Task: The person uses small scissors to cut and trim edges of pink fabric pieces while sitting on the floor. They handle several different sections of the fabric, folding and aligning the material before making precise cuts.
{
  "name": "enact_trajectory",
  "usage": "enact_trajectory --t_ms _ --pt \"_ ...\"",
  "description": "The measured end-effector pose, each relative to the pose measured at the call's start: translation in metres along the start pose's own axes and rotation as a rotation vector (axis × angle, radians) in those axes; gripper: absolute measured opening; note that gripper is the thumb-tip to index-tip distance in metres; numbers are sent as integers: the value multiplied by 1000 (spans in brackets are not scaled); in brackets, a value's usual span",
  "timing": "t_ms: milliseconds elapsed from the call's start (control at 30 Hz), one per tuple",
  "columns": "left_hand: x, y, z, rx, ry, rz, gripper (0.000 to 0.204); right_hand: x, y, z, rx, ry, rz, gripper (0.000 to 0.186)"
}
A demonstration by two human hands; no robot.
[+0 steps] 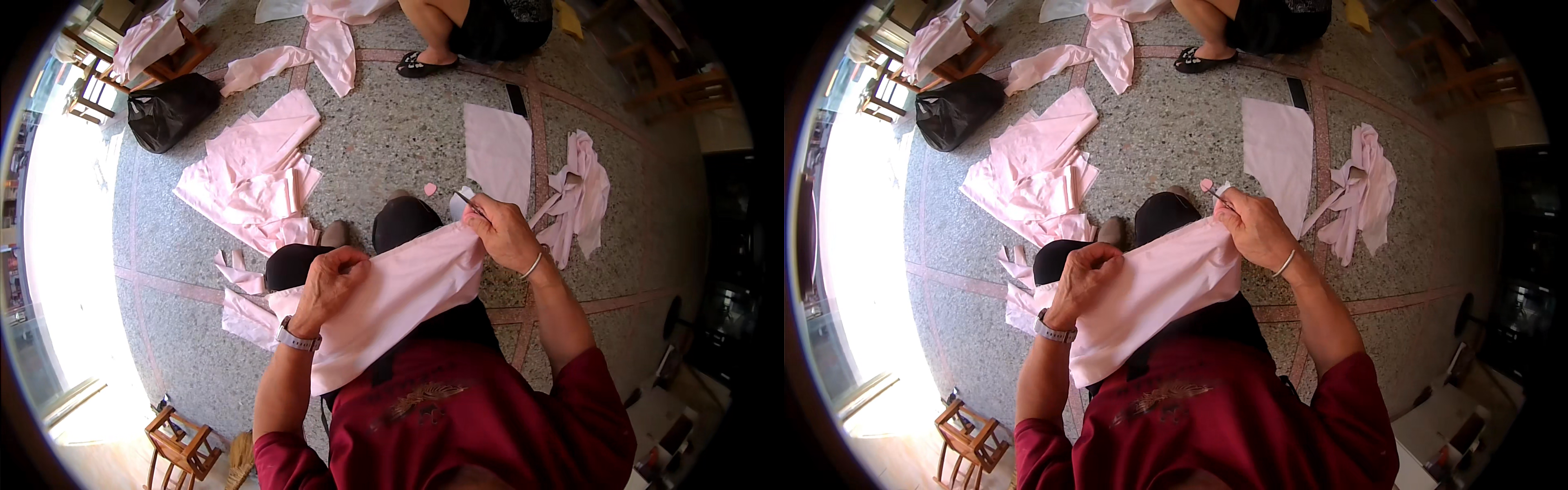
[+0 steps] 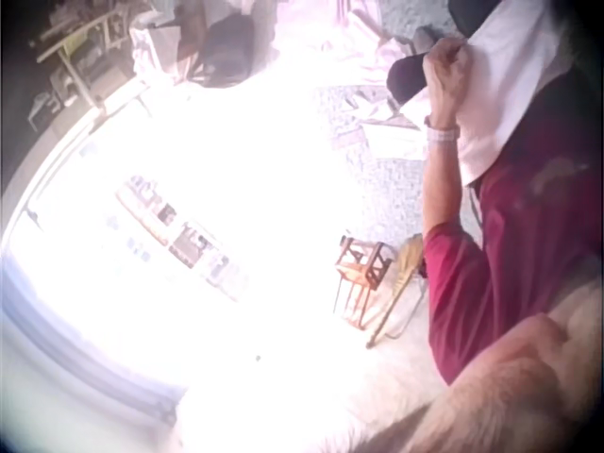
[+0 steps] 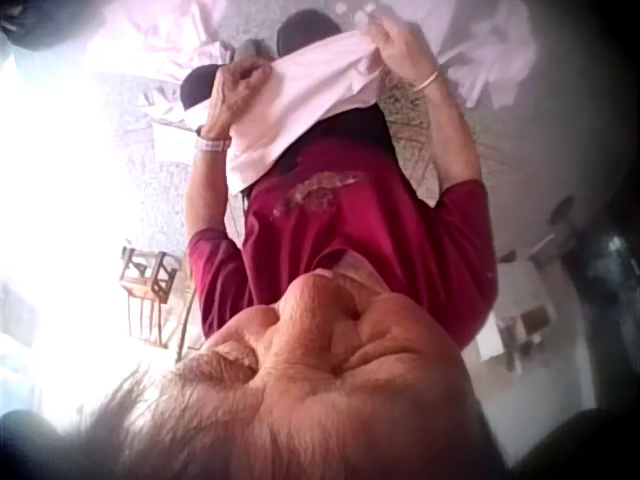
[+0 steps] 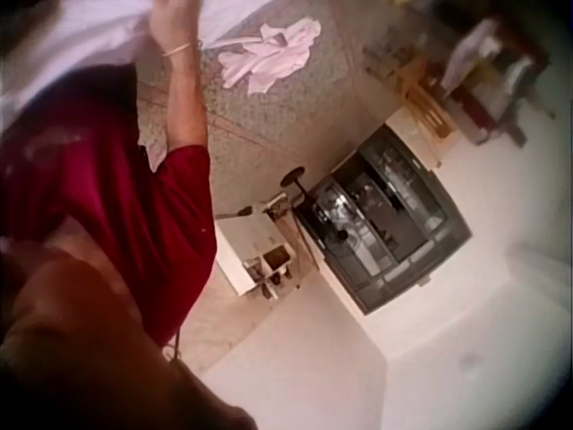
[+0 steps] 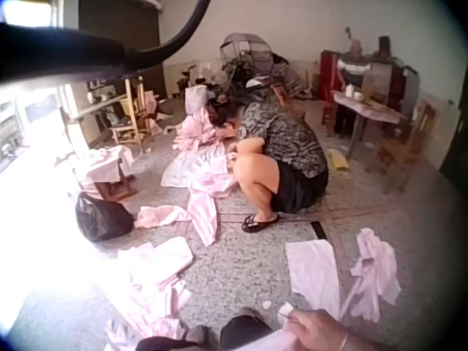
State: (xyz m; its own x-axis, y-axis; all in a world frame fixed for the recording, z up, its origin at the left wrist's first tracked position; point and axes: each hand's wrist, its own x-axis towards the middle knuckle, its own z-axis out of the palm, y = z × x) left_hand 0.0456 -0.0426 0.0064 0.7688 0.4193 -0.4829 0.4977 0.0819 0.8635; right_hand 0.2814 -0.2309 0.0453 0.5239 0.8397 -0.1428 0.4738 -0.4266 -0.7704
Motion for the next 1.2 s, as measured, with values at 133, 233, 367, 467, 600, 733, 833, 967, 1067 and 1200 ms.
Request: enact_trajectory --t_ms 133,233,367,467,600,733,833,967,1067,1200 --pt "5 -2 3 6 8 19 21 7 26 9 -155 70 48 14" --pt "6 -5 5 -57 26 -18 21 13 30 21 -264 131 0 15" --pt "-5 1 5 -174 17 -180 22 -1 -32 38 81 76 -171 18" --pt "-7 -19 13 -454 -42 -122 22 -15 -59 71 388 -204 -61 18" --pt "-15 -23 19 -607 -9 -82 16 -28 -42 105 454 -295 84 17" --pt "-21 -23 16 -720 -16 -180 15 -33 -36 107 413 -260 86 18" --pt "-23 -29 18 -833 -20 -199 15 -34 -33 109 389 -223 99 18" --pt "-24 -36 17 -883 -15 -187 15 -32 -35 107 394 -249 106 19" --pt "-25 -37 15 -894 -18 -177 15 -31 -35 107 372 -265 91 19" --pt "-26 -35 15 -903 -10 -204 16 -31 -35 108 355 -273 84 18"
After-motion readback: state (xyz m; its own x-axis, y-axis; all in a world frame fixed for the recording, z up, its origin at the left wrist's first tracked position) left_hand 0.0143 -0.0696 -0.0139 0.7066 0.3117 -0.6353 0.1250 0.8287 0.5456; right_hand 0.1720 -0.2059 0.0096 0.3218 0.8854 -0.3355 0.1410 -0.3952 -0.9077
